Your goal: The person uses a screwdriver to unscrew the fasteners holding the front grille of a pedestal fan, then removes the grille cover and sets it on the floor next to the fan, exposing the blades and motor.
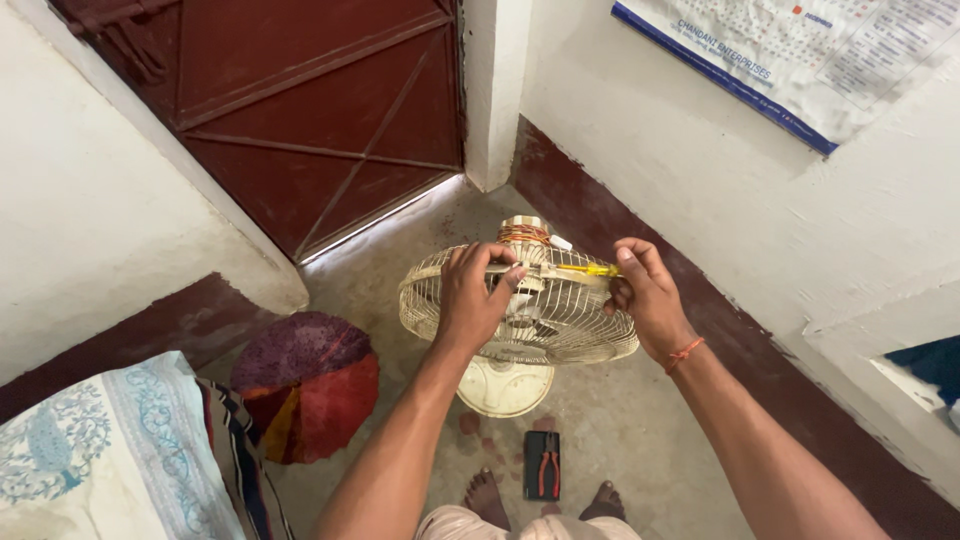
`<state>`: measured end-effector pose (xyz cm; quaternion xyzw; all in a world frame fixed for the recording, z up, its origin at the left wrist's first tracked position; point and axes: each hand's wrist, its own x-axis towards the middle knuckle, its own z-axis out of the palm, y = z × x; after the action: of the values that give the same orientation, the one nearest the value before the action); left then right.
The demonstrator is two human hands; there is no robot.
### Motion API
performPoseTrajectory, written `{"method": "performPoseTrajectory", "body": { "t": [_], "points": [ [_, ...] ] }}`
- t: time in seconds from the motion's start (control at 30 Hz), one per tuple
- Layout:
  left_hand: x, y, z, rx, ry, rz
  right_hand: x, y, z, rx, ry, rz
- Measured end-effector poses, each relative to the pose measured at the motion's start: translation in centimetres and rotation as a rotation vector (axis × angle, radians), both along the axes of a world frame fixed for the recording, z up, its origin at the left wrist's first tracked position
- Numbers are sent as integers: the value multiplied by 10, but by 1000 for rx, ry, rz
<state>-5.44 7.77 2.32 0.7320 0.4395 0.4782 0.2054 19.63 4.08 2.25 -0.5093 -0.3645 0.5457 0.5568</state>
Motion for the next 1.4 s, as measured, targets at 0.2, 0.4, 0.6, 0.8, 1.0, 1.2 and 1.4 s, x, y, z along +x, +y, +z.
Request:
{"method": "performPoseTrajectory", "body": {
  "t": [0.2, 0.4, 0.6, 0.8, 1.0, 1.2, 1.4],
  "points": [
    [-2, 1, 0, -5, -10, -40, 1, 0, 2, -12, 24, -3],
    [-3, -1, 1, -36, -10, -21, -3, 0, 3, 2, -19, -32],
    [-1, -2, 2, -33, -5, -17, -3, 1, 3, 9, -21, -27],
    [0, -3, 1, 3, -9, -10, 0, -1, -2, 10, -6, -19],
    [-2, -3, 3, -12, -6, -9, -1, 2, -2, 10, 35, -15],
    [0, -4, 6, -54, -13, 2, 2, 1, -2, -2, 21, 6],
    [0, -1, 5, -39, 7, -4, 0, 0, -1, -2, 16, -37]
  ]
}}
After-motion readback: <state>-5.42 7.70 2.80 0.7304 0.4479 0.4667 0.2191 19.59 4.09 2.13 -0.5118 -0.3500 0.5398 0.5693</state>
